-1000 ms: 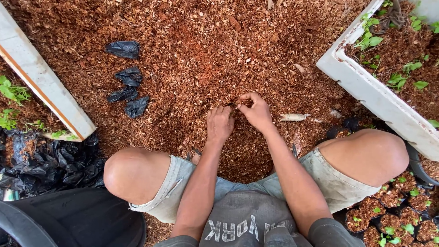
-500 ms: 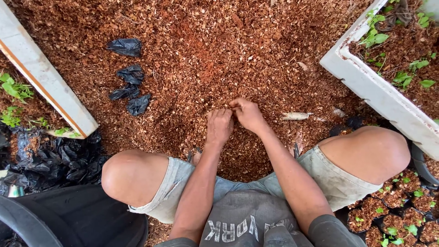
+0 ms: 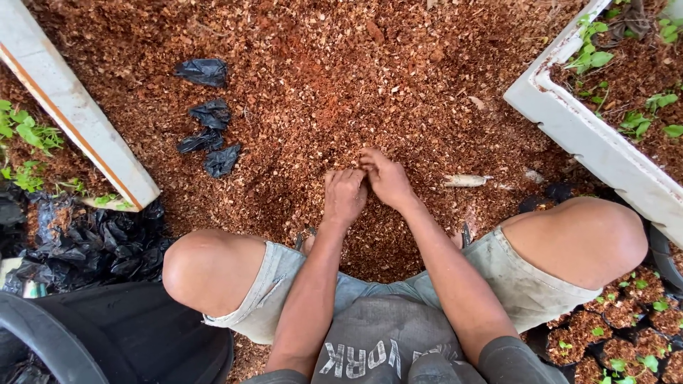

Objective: Planting small seedlings into black plastic nursery bags filled with soil

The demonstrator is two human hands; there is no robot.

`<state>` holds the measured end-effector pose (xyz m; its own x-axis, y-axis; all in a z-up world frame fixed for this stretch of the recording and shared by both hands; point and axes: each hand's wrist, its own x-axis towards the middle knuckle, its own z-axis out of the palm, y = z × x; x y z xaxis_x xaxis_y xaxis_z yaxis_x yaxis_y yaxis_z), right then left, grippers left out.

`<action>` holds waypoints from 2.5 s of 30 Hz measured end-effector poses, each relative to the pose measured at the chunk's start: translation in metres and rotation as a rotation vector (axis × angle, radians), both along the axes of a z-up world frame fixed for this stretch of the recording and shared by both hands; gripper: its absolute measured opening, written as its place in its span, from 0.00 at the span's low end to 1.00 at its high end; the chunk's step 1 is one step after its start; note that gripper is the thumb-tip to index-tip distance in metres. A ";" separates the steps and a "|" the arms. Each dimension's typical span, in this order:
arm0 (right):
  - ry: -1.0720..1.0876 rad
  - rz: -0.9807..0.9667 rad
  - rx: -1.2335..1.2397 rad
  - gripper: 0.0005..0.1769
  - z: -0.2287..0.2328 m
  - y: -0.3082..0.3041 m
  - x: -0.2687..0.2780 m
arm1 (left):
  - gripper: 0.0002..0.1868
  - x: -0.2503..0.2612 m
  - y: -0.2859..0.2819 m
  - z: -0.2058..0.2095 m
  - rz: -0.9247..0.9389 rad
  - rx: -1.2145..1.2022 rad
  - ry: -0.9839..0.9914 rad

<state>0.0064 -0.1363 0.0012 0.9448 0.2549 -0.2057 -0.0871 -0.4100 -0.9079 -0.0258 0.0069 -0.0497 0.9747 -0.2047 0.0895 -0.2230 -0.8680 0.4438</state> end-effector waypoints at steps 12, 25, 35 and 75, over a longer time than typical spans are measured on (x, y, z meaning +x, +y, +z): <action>-0.063 0.077 -0.360 0.09 0.006 -0.025 -0.003 | 0.09 0.017 0.012 0.022 0.187 -0.052 0.131; 0.035 0.150 -0.435 0.18 -0.011 0.003 -0.006 | 0.17 0.018 0.006 0.033 0.118 0.202 0.333; 0.289 -0.231 -0.030 0.22 0.042 -0.001 -0.004 | 0.22 0.018 0.003 0.075 0.205 -0.399 0.391; -0.392 0.126 -0.558 0.09 -0.028 -0.009 -0.014 | 0.23 0.017 0.003 0.094 0.068 0.001 0.326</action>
